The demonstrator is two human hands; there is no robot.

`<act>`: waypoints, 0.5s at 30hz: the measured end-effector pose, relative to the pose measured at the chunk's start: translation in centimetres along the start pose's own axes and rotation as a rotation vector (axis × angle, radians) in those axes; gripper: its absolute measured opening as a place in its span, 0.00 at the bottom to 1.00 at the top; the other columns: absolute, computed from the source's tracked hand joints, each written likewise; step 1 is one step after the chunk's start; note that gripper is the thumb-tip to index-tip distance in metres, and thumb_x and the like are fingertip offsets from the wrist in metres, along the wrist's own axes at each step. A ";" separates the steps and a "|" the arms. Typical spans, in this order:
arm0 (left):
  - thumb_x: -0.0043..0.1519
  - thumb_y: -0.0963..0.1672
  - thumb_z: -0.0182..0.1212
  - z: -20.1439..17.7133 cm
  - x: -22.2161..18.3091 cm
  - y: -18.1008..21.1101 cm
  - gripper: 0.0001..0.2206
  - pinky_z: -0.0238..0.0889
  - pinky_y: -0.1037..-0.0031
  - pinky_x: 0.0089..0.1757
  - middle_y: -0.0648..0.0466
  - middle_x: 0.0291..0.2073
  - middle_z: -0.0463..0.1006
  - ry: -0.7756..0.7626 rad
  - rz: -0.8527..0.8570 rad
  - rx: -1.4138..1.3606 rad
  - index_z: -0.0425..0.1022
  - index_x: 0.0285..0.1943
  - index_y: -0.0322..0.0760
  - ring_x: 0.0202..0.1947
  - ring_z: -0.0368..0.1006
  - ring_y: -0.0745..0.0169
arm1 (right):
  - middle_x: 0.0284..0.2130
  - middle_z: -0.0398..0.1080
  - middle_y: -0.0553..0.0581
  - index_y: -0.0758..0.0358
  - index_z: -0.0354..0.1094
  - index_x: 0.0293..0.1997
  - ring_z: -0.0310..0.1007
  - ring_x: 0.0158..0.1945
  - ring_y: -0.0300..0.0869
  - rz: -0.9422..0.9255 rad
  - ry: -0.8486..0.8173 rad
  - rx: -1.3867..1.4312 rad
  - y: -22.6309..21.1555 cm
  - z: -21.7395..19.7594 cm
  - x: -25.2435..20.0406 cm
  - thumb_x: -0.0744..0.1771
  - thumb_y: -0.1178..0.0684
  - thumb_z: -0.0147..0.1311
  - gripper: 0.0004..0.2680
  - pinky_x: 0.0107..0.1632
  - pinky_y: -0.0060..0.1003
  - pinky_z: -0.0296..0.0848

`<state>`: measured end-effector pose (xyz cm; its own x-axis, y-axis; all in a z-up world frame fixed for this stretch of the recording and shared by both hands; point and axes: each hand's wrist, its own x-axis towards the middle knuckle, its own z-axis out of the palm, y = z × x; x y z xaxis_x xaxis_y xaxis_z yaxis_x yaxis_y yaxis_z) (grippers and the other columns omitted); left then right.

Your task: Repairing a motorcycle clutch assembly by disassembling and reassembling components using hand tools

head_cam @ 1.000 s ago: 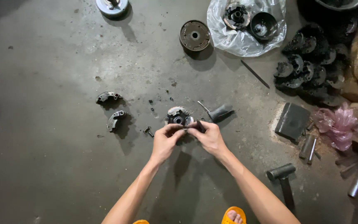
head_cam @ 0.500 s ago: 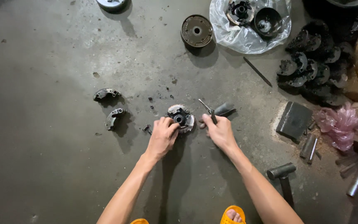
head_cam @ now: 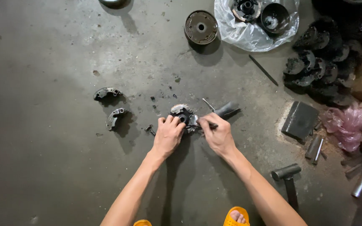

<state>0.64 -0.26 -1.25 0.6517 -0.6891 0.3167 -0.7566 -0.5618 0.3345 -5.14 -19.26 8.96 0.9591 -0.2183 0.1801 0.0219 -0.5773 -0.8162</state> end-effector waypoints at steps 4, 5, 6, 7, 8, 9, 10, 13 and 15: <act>0.59 0.46 0.62 -0.3 0.2 0.0 0.02 0.57 0.61 0.47 0.59 0.35 0.69 -0.037 -0.018 -0.005 0.74 0.37 0.50 0.42 0.66 0.57 | 0.30 0.75 0.51 0.57 0.75 0.33 0.78 0.34 0.44 -0.086 0.054 -0.021 -2.7 0.2 0.5 0.71 0.53 0.53 0.08 0.42 0.33 0.76; 0.59 0.46 0.62 -0.2 0.1 -0.1 0.02 0.57 0.61 0.47 0.59 0.35 0.69 -0.037 -0.020 -0.004 0.74 0.37 0.50 0.42 0.66 0.57 | 0.30 0.75 0.51 0.57 0.75 0.33 0.78 0.34 0.44 -0.086 0.052 -0.020 -1.6 1.0 0.3 0.71 0.53 0.53 0.08 0.42 0.33 0.76; 0.59 0.46 0.62 -0.1 0.1 -0.1 0.02 0.58 0.61 0.47 0.58 0.35 0.69 -0.045 -0.026 0.001 0.74 0.37 0.50 0.42 0.66 0.57 | 0.30 0.74 0.53 0.58 0.74 0.33 0.78 0.34 0.47 -0.128 -0.017 -0.067 -0.5 1.8 0.1 0.69 0.56 0.55 0.06 0.41 0.36 0.77; 0.59 0.46 0.62 0.1 0.1 -0.1 0.02 0.58 0.61 0.47 0.58 0.36 0.70 -0.052 -0.029 0.006 0.74 0.37 0.49 0.42 0.66 0.57 | 0.30 0.73 0.55 0.59 0.72 0.33 0.78 0.34 0.50 -0.170 -0.083 -0.117 0.6 2.5 0.0 0.68 0.58 0.57 0.04 0.40 0.40 0.78; 0.59 0.46 0.62 0.0 0.0 0.1 0.02 0.58 0.61 0.47 0.58 0.36 0.70 -0.051 -0.028 0.005 0.74 0.37 0.49 0.42 0.66 0.57 | 0.30 0.73 0.55 0.59 0.72 0.33 0.78 0.34 0.50 -0.170 -0.082 -0.118 0.8 2.5 0.4 0.68 0.58 0.57 0.04 0.40 0.40 0.78; 0.58 0.45 0.62 -0.1 -0.2 0.3 0.02 0.59 0.60 0.47 0.58 0.36 0.70 -0.047 -0.047 0.016 0.75 0.37 0.48 0.42 0.67 0.56 | 0.27 0.72 0.55 0.59 0.72 0.31 0.77 0.33 0.49 -0.139 -0.072 -0.075 1.0 2.5 0.8 0.68 0.58 0.57 0.06 0.38 0.40 0.77; 0.58 0.45 0.63 -0.1 -0.2 0.4 0.03 0.60 0.60 0.46 0.57 0.37 0.70 -0.042 -0.067 0.027 0.75 0.37 0.47 0.41 0.67 0.56 | 0.25 0.70 0.55 0.59 0.71 0.29 0.76 0.32 0.49 -0.107 -0.062 -0.033 1.2 2.5 1.2 0.68 0.58 0.56 0.07 0.37 0.41 0.75; 0.67 0.40 0.53 -5.6 0.7 2.8 0.05 0.63 0.63 0.47 0.48 0.38 0.73 0.098 -0.322 -0.211 0.77 0.42 0.39 0.41 0.71 0.52 | 0.26 0.75 0.65 0.61 0.76 0.35 0.78 0.34 0.57 0.196 0.017 -0.090 0.7 0.8 1.8 0.71 0.53 0.52 0.08 0.40 0.49 0.74; 0.64 0.40 0.57 -6.2 -0.5 4.4 0.12 0.67 0.57 0.50 0.39 0.45 0.72 0.068 -0.638 -0.455 0.68 0.55 0.28 0.48 0.72 0.40 | 0.30 0.76 0.69 0.64 0.76 0.40 0.77 0.40 0.61 0.296 -0.086 -0.104 2.2 0.9 1.9 0.70 0.52 0.51 0.08 0.43 0.54 0.72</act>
<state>-2.69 0.47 5.51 0.9659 -0.2588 -0.0098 -0.1491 -0.5867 0.7959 -3.04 -20.25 7.05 0.9399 -0.3242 -0.1068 -0.2860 -0.5772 -0.7649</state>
